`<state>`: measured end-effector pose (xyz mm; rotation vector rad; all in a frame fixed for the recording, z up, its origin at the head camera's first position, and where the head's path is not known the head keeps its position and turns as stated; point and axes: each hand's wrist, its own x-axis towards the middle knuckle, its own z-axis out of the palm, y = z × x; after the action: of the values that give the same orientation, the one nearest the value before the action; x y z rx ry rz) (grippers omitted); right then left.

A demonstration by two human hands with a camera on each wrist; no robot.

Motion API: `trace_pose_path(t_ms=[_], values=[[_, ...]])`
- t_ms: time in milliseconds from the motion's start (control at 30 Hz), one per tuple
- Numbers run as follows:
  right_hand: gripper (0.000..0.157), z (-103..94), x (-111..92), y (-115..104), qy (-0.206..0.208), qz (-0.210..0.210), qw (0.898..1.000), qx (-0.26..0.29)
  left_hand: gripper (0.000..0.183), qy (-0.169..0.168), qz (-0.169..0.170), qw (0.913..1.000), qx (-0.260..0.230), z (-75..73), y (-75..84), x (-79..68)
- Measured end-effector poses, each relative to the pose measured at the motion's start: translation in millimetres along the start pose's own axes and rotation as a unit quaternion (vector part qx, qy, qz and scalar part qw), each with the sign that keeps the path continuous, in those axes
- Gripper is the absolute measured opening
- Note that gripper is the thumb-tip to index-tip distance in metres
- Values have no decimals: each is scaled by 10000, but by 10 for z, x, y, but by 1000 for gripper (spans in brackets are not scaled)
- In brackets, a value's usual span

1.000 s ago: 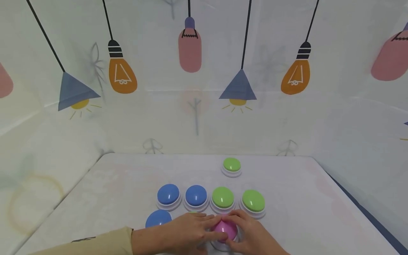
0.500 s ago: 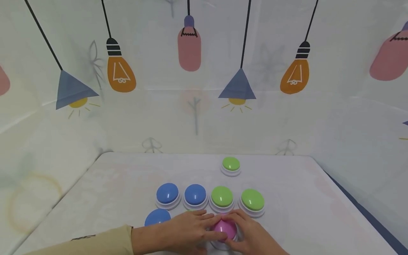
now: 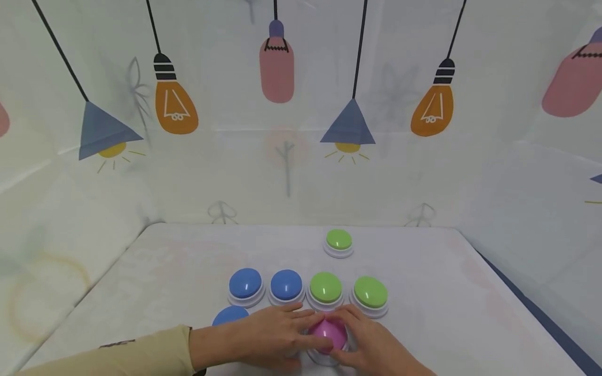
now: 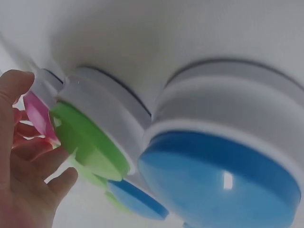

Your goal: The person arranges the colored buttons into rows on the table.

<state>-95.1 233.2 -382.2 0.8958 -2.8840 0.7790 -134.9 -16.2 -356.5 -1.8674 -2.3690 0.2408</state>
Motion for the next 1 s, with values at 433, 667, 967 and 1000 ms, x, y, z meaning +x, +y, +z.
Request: trace_pose_path(t_ms=[433, 667, 967, 1000], values=[[56, -373, 152, -12, 517, 43, 9977, -439, 61, 180, -358, 9973, -621, -264, -303, 82], [58, -525, 265, 58, 585, -56, 9952, -788, 58, 326, -654, 9970, -254, -325, -565, 195], [58, -577, 441, 226, 686, 304, 9929, -921, 63, 274, -1134, 9931, 141, -335, -822, 299], [58, -590, 458, 244, 664, 364, 9930, -911, 64, 260, -1164, 9927, 148, -328, -853, 311]])
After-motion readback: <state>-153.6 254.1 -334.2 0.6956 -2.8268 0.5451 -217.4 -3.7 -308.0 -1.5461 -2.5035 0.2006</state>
